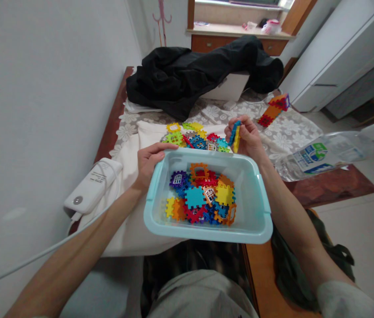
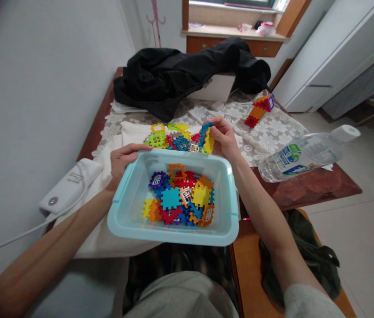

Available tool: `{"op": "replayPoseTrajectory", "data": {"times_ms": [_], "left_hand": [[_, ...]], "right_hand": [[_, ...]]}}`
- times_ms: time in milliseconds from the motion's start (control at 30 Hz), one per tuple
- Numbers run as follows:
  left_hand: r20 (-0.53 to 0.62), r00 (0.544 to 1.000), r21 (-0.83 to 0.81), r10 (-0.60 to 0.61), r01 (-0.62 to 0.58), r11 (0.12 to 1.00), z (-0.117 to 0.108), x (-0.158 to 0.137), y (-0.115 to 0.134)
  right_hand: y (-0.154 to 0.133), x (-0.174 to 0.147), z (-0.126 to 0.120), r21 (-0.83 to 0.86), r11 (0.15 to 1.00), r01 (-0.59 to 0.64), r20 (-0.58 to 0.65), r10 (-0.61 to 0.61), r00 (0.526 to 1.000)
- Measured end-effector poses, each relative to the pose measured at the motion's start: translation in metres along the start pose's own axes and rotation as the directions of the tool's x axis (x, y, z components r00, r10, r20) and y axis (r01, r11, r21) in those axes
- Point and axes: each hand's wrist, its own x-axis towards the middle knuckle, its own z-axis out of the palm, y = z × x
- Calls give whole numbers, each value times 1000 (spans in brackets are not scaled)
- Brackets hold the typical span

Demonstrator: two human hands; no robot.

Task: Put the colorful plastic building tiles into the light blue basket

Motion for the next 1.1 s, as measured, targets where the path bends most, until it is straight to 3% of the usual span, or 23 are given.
{"op": "replayPoseTrajectory", "data": {"times_ms": [100,200,400,467,567,633,700,767,833,900,967,1100], "left_hand": [[0,1000,10,-2,2,1000,0,0,1],[-17,1000,12,-6,6,1000,2,0,3],[-19,999,-12,-28,28,1000,4,0,8],[-23,999,-7,-32,32,999,5,0,9],[-31,999,-1,-25,25,1000,5,0,8],[-27,999,5,-18,18,1000,4,0,6],[-23,1000,15,-9,10,1000,3,0,5],[-21,1000,19,-2,3,1000,2,0,3],[-29,1000,21,-2,3,1000,2,-1,3],[-34,999,33,-10,11,999,2,-1,3],[-34,999,43,-15,17,999,2,-1,4],[-24,1000,44,-12,13,999,1,-1,3]], "right_hand": [[-9,-1,-1,22,999,41,45,-42,998],[-8,-2,2,39,999,-9,216,1,976],[-9,-8,6,-114,992,-49,547,104,831],[-9,-9,6,-148,988,-47,515,117,849],[-2,-7,4,-168,986,-10,258,54,965],[6,-3,0,-299,954,31,134,10,991],[16,1,-7,-539,837,92,138,-21,990],[27,4,-14,-762,617,196,237,-15,971],[39,6,-20,-876,379,297,348,73,935],[50,8,-26,-905,231,358,404,202,892],[57,11,-31,-900,191,392,432,272,860],[61,16,-36,-866,234,443,492,236,838]]}}
